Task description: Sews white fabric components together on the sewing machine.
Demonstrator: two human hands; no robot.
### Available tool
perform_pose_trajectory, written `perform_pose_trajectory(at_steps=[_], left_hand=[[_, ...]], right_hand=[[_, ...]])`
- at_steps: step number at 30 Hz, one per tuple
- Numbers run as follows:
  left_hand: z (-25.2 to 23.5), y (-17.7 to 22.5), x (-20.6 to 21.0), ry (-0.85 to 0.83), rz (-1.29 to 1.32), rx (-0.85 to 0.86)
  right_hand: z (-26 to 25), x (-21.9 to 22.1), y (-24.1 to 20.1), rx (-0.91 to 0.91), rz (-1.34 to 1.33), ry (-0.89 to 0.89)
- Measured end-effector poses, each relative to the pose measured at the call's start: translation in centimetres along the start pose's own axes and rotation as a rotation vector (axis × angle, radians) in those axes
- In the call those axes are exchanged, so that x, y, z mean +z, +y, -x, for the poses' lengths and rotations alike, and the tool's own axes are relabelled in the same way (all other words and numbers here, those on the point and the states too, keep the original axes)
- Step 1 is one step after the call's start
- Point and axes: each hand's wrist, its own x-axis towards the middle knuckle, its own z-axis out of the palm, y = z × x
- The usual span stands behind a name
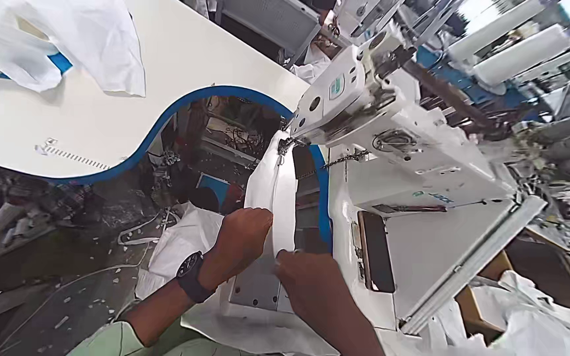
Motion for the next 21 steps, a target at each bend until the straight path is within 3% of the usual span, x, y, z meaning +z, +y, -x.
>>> perform_pose_trajectory(at_steps=[3,6,8,11,14,16,18,21], left_hand=[[-2.5,-0.6,-0.7,-0.041,-0.013,-0.111],[-1.2,0.3,-2.5,-0.235,0.101,-0.190],[-0.8,-0.2,-2.4,-0.181,0.211,-0.131],[-1.1,-1.3,-1.0,-0.055,0.247,-0.033],[-1.8,-1.1,-0.3,-0.047,0.147,-0.074],[-2.4,-0.4,-1.6,-0.192,0.063,-0.175],[-2.2,0.0,-2.7,-0.301,0.070,-0.215],[-1.3,-0.7,-2.1,-0.212,0.101,-0.130]], right_hand=[[-1.9,-1.0,-0.7,0.250,0.003,-0.221],[-2.5,-3.8,-0.7,0.211,0.109,-0.247],[-3.6,-4.1,0.1,0.152,0.060,-0.411],[-5.3,-4.2,1.1,0.244,0.013,-0.666],[-5.0,-4.9,1.5,0.179,0.001,-0.569],[-4.7,-4.4,2.2,0.126,-0.085,-0.548],[-4.3,-3.4,2.1,0.192,-0.087,-0.573],[-4.6,-4.0,1.5,0.184,0.004,-0.496]])
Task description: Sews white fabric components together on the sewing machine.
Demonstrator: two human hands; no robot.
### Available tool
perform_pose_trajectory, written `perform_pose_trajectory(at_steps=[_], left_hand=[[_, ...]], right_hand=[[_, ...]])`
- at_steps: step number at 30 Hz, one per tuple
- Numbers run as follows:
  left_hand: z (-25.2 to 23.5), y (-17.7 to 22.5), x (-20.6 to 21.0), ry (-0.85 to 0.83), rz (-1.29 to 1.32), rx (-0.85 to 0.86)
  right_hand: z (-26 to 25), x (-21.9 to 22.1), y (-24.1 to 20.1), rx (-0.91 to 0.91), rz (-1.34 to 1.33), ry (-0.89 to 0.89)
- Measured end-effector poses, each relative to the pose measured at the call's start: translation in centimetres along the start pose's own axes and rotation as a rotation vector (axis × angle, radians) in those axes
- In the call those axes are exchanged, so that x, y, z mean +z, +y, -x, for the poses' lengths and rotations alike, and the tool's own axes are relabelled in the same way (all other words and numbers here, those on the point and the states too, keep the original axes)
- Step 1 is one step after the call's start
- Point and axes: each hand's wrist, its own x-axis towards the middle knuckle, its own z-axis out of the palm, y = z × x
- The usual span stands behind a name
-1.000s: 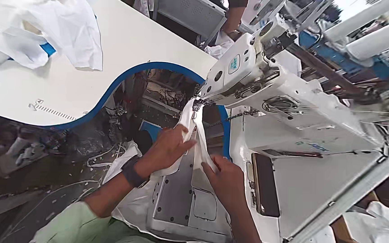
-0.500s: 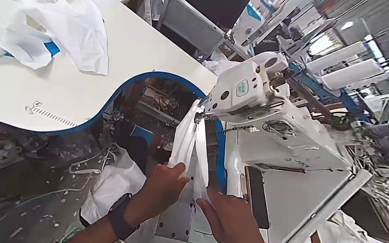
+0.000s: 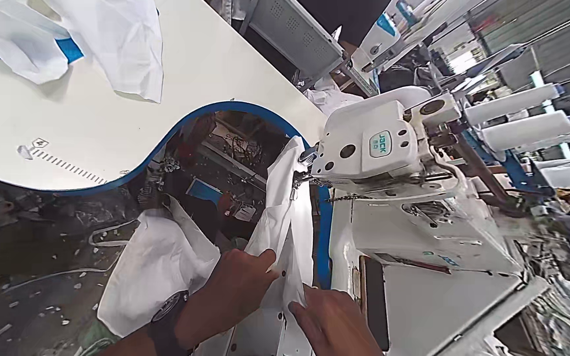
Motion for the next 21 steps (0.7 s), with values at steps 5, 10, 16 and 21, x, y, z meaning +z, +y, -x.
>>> perform_pose_trajectory(at_steps=[5,10,16,21], left_hand=[[-1.3,-1.1,1.0,0.128,-0.047,0.118],[-1.1,-0.1,-0.4,-0.036,-0.024,0.041],[-2.7,-2.5,-0.3,-0.001,0.090,0.269],[-1.8,-0.1,-1.6,-0.084,-0.106,0.115]], right_hand=[[-0.2,1.1,0.7,-0.046,-0.075,-0.042],[1.1,0.2,-0.1,-0.063,-0.042,0.038],[1.3,-0.2,-2.3,0.030,0.060,0.196],[1.0,0.6,-2.3,0.096,0.100,0.286]])
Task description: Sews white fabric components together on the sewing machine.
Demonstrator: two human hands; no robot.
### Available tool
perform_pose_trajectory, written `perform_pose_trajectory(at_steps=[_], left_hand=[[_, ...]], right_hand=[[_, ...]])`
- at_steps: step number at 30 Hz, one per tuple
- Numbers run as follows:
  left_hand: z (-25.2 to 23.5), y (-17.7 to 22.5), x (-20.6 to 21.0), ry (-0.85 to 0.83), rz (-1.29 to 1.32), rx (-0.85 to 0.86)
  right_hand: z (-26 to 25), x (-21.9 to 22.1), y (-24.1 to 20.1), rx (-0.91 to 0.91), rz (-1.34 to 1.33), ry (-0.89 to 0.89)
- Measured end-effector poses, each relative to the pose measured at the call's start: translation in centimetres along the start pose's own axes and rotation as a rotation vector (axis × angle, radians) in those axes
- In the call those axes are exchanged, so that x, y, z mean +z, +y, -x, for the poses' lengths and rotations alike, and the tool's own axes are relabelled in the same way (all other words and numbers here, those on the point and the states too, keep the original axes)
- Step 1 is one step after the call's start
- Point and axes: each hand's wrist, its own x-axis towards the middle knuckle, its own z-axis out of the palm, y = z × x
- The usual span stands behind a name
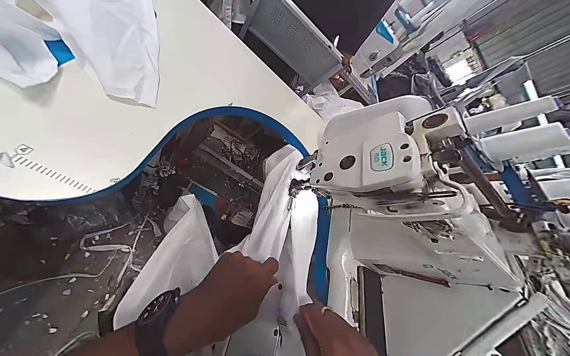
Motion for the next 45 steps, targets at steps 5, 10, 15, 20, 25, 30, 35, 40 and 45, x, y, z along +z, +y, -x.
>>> perform_pose_trajectory(at_steps=[5,10,15,20,25,30,35,40,45], left_hand=[[1.1,1.5,1.6,0.157,-0.036,-0.028],[-0.3,0.0,3.2,0.330,-0.058,-0.040],[-2.4,-1.5,3.7,0.333,0.130,-0.067],[-3.5,-1.9,1.8,0.083,0.497,-0.364],[-2.6,-10.0,-1.9,-0.148,0.516,-0.390],[-4.6,-3.7,-4.1,-0.117,0.138,0.012],[-0.2,-2.4,1.8,0.037,0.305,-0.042],[-2.1,-5.5,3.0,-0.053,0.756,-0.131],[-4.2,-5.8,3.9,0.048,0.688,-0.160]], right_hand=[[-2.3,1.0,-1.4,-0.030,0.148,0.139],[-4.5,0.3,-1.0,-0.003,0.111,0.079],[-6.9,1.0,1.3,-0.068,0.064,0.154],[-6.6,2.3,5.0,-0.042,-0.197,0.002],[-1.9,8.2,10.1,0.062,-0.639,-0.285],[1.4,0.4,4.9,-0.169,-0.457,-0.050],[-0.7,1.4,1.9,-0.277,-0.412,-0.088],[-6.1,2.6,-0.7,-0.473,-0.302,-0.082],[-7.5,2.4,-0.3,-0.315,-0.149,-0.158]])
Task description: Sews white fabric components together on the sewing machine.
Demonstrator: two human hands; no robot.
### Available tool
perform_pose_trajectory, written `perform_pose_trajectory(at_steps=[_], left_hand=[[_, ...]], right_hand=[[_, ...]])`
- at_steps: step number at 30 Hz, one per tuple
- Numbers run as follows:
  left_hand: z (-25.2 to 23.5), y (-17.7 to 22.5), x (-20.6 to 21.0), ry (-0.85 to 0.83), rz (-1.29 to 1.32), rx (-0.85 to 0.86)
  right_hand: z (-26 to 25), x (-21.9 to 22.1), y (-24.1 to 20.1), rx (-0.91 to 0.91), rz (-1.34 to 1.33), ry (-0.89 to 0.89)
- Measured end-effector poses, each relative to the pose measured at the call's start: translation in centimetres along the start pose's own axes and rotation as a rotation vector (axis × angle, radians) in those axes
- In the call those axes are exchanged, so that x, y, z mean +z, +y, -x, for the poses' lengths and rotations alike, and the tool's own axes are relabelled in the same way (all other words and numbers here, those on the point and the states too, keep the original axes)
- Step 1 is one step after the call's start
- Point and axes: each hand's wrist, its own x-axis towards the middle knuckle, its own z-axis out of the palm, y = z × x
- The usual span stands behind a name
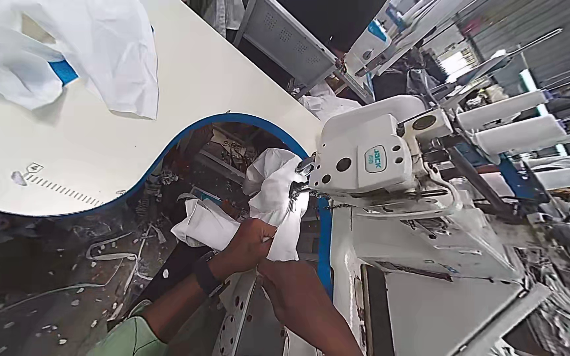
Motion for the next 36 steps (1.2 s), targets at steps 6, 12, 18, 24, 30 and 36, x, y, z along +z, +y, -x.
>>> perform_pose_trajectory(at_steps=[6,12,18,24,30,36], left_hand=[[3.4,5.2,-0.3,0.051,-0.536,0.093],[5.2,5.9,1.4,0.031,-0.586,0.091],[5.1,3.4,2.8,0.156,-0.473,0.132],[3.4,3.4,2.3,0.156,-0.496,0.134],[3.3,3.8,1.8,0.109,-0.511,0.106],[2.7,3.8,0.7,0.171,-0.585,0.194]], right_hand=[[6.9,-1.7,-0.6,0.286,0.090,-0.013],[9.9,-2.0,0.8,0.147,-0.001,-0.046],[8.2,0.0,-1.8,0.045,-0.013,0.025],[7.6,-0.4,-1.5,0.096,0.033,0.053],[7.0,0.7,-1.2,0.094,0.092,0.096],[7.4,1.8,-1.7,0.106,0.193,0.303]])
